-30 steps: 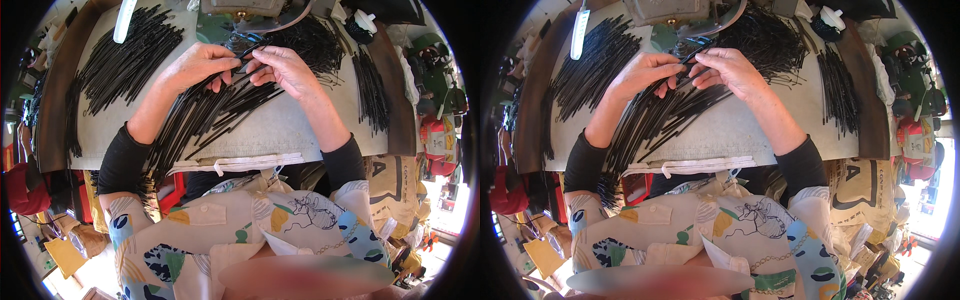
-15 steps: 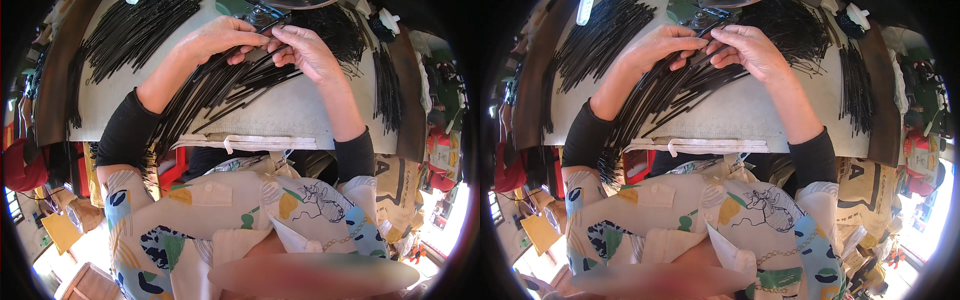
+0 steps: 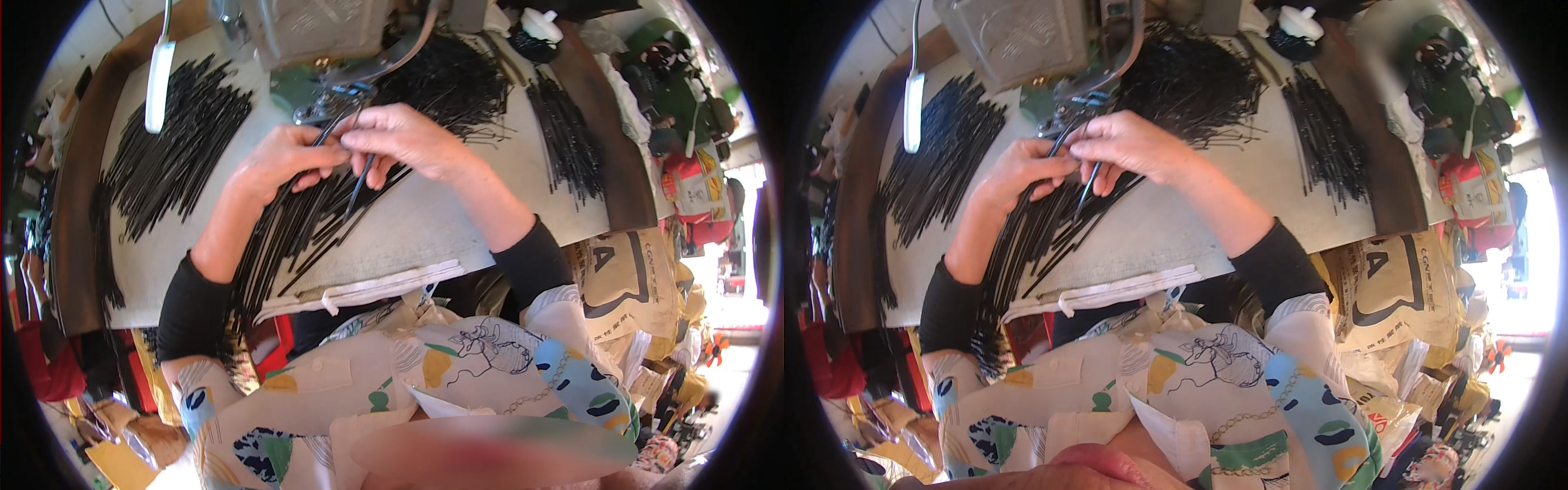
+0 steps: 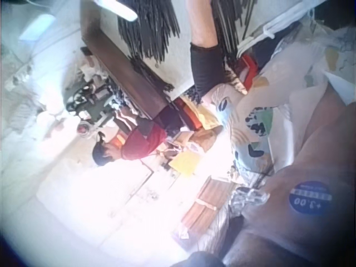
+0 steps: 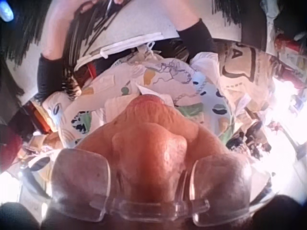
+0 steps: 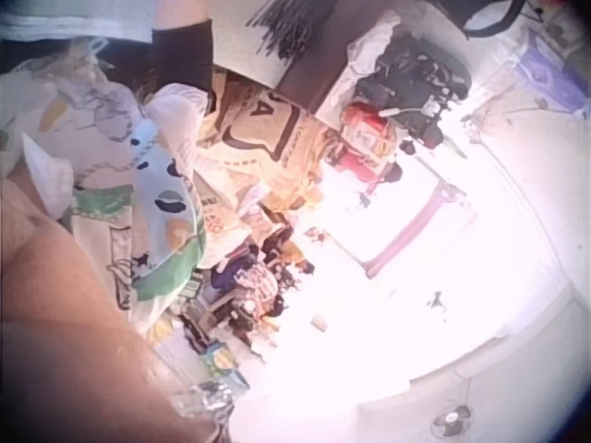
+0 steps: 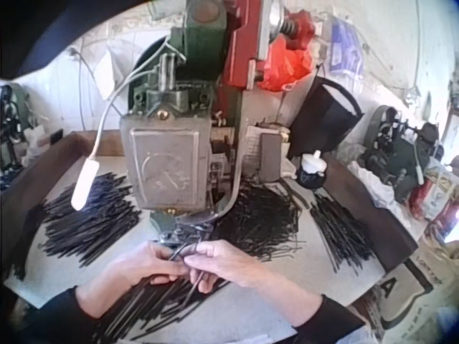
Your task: The person picks up a black rod and a metal piece, aligns them under a machine to press them together, and then trims the end with a small tool. They repeat this process multiple times, placing each finished assembly onto a pile.
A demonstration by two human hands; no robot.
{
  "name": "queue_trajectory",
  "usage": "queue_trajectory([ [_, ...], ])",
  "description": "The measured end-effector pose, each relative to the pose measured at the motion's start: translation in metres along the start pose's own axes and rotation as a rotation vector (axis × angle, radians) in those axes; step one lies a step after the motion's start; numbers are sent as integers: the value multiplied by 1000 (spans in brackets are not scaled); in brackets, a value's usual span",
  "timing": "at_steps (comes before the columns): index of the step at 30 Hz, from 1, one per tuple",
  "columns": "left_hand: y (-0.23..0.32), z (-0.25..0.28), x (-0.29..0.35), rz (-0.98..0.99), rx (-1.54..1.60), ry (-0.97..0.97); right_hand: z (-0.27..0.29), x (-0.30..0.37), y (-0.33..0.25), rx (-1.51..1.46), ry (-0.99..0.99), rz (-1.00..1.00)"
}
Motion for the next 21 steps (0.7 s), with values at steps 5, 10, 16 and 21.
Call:
queue_trajectory([
  [5, 5, 3, 3, 45, 39, 33, 12, 1, 6, -129, -39, -39],
  [10, -1, 10, 7, 50, 211, 108, 54, 24, 9, -271, 212, 30],
  [16, -8, 11, 4, 26, 194, 119, 102, 52, 4, -365, 370, 195],
  [21, 0, 13, 0, -25, 122, 96, 113, 64, -2, -252, 444, 304],
])
Point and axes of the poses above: each hand's wrist, its own x-axis away from the middle knuckle, its own z-axis out of the back of the hand, y = z × x, the point moved 4 cm from there along -x, towards the middle knuckle, and after that the axes turned 7 degrees about -z, right-handed, at the moved point
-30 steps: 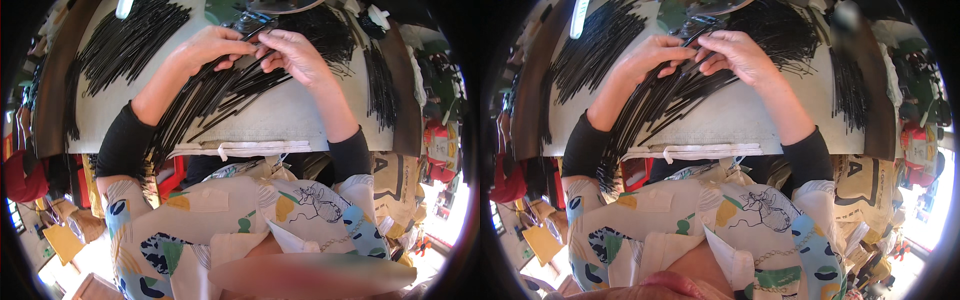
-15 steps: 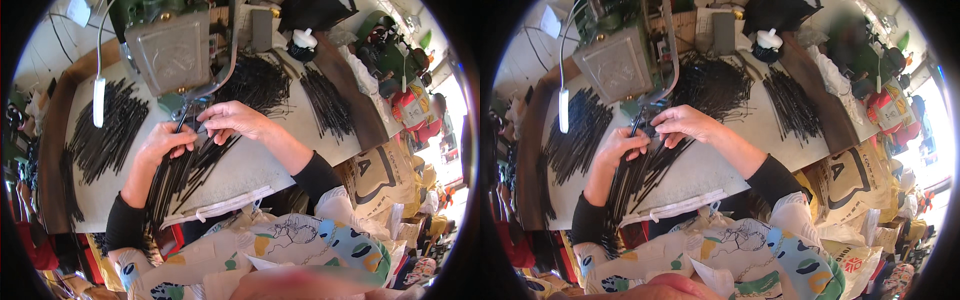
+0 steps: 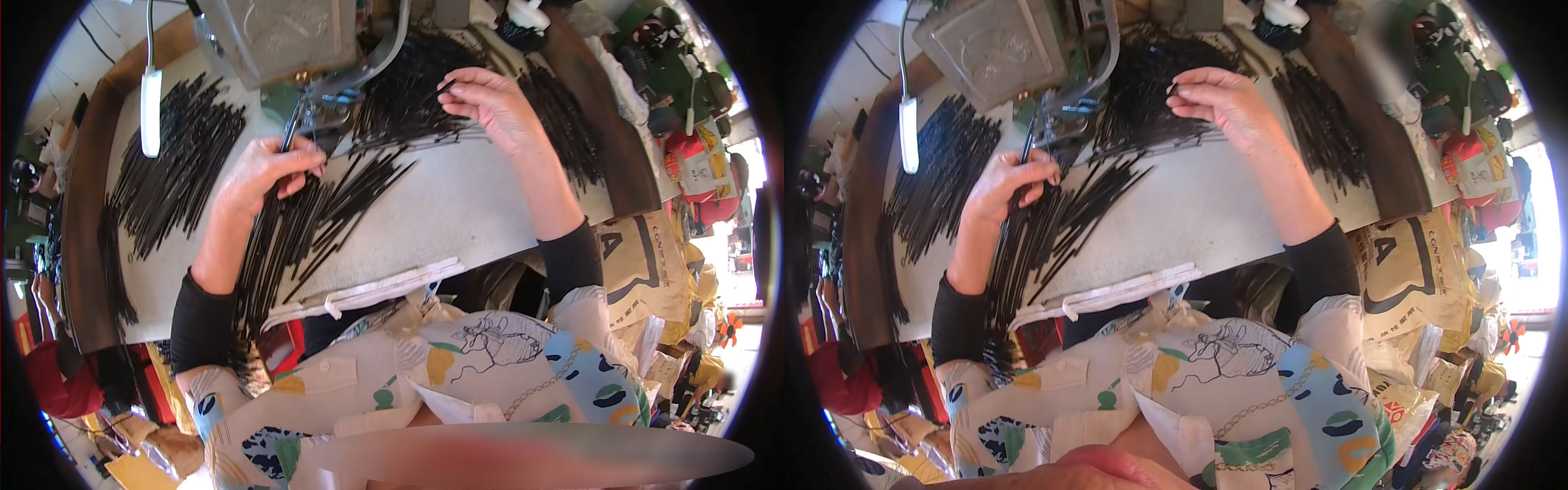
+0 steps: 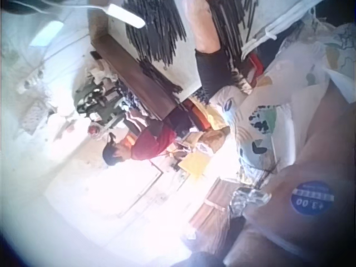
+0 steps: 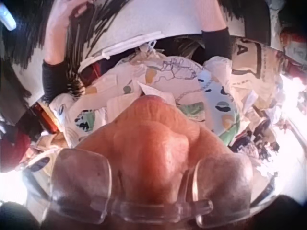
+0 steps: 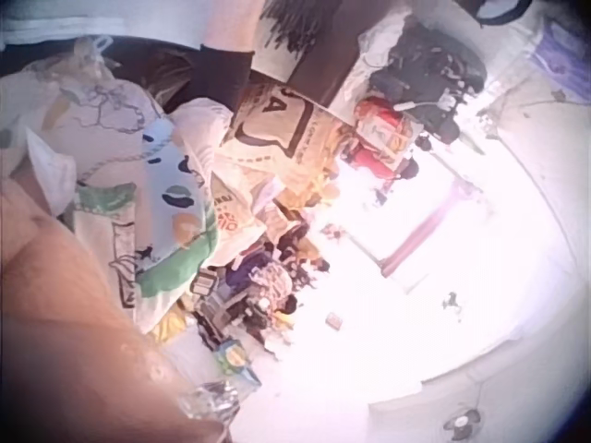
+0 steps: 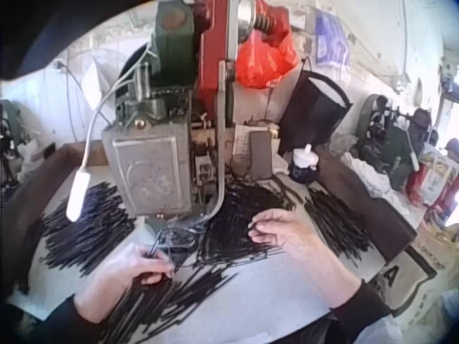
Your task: The person picks up a black rod and a metal piece, aligns them under a machine to press them together, and then trims the end with a small tool. They repeat this process multiple times, placing each finished assembly onto a pile.
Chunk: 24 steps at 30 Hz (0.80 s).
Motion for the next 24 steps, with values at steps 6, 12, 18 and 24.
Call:
queue_trajectory([
  [6, -2, 0, -1, 26, 39, -9, 2, 13, 18, 206, 113, -111],
  [12, -8, 3, 3, 83, 35, 4, 36, 4, 7, 619, 217, -32],
  [18, -1, -4, 9, 65, -166, 14, 100, -39, -49, 1384, 664, 32],
  [24, -5, -6, 15, 35, -399, -4, 2, -19, -6, 1144, 1, 179],
])
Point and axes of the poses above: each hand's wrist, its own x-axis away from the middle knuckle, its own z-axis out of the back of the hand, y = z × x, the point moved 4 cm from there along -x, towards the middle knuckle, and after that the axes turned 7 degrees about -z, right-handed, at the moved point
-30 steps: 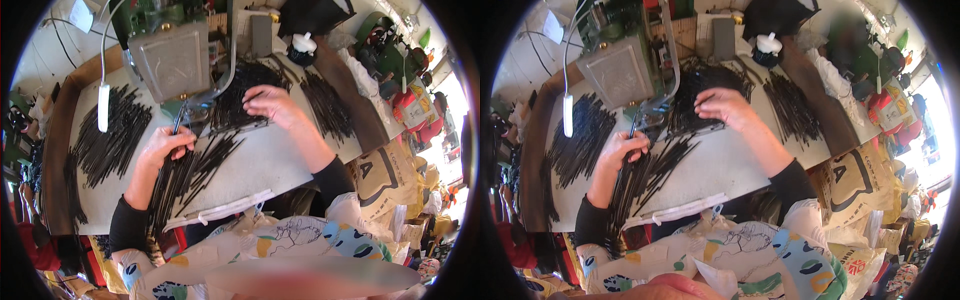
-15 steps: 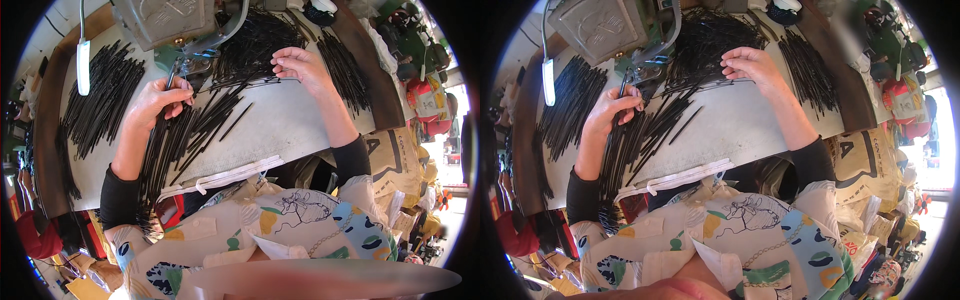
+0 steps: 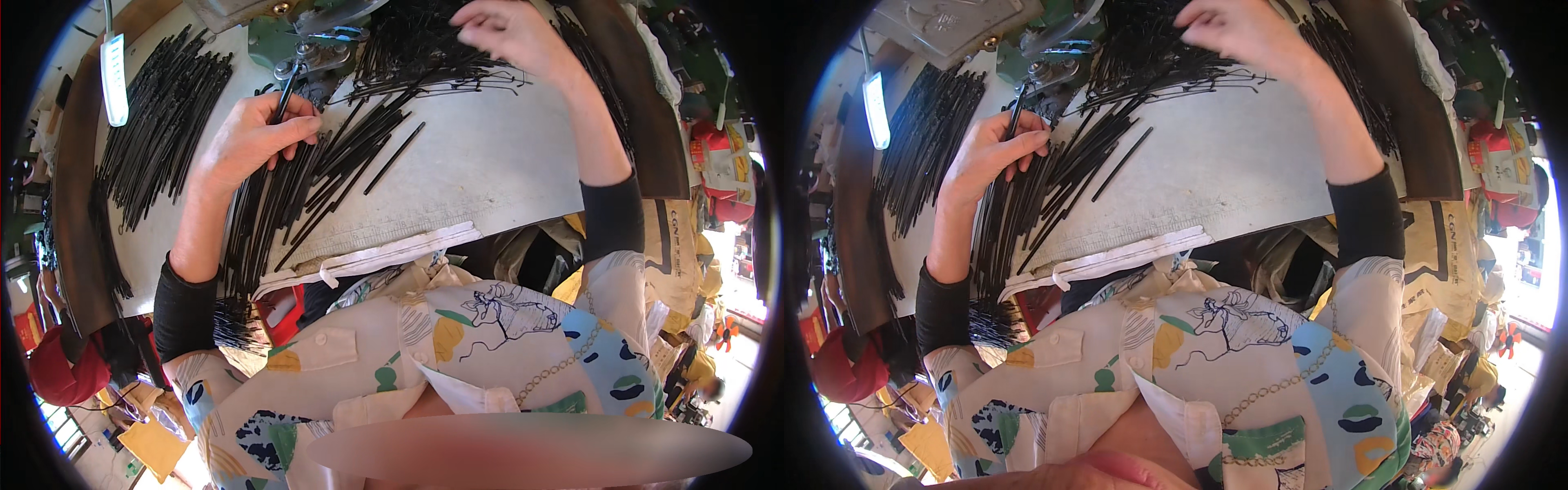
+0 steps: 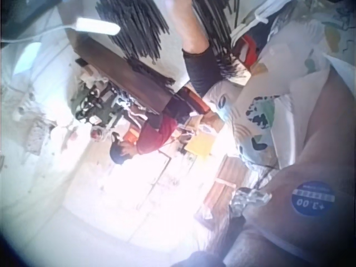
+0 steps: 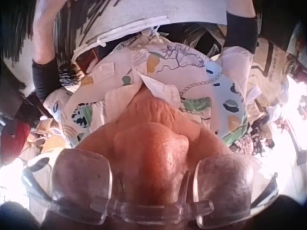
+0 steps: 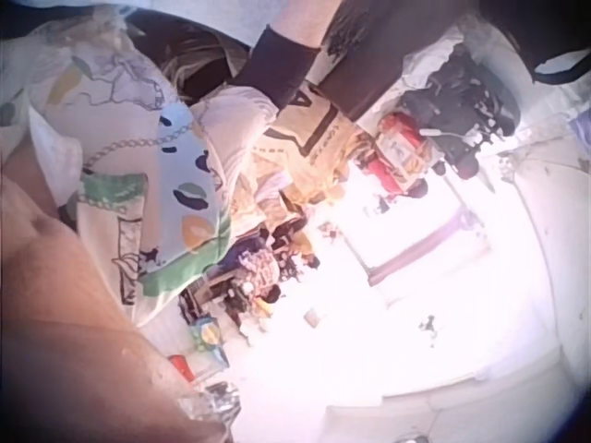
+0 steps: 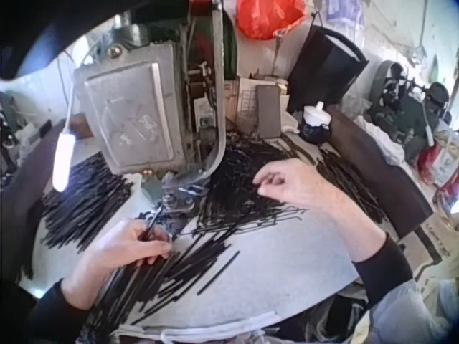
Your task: The person picks up a black rod and a metal piece, aligns them under a machine to press them together, and then trims the end with a small tool. They repeat this process multiple times, placing each finished assembly onto a pile.
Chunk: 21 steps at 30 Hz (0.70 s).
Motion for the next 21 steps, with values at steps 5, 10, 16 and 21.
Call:
queue_trajectory([
  [5, 9, -5, -2, -89, -211, 53, -39, 23, -28, 391, 35, 261],
  [10, 10, -7, 1, -221, -400, 111, -38, 24, -29, 484, 20, 247],
  [16, 42, -13, 7, -399, -650, 202, -30, 32, -44, 506, 156, 433],
  [21, 44, -29, -10, -219, -231, 41, -36, 47, -88, 429, 267, 740],
])
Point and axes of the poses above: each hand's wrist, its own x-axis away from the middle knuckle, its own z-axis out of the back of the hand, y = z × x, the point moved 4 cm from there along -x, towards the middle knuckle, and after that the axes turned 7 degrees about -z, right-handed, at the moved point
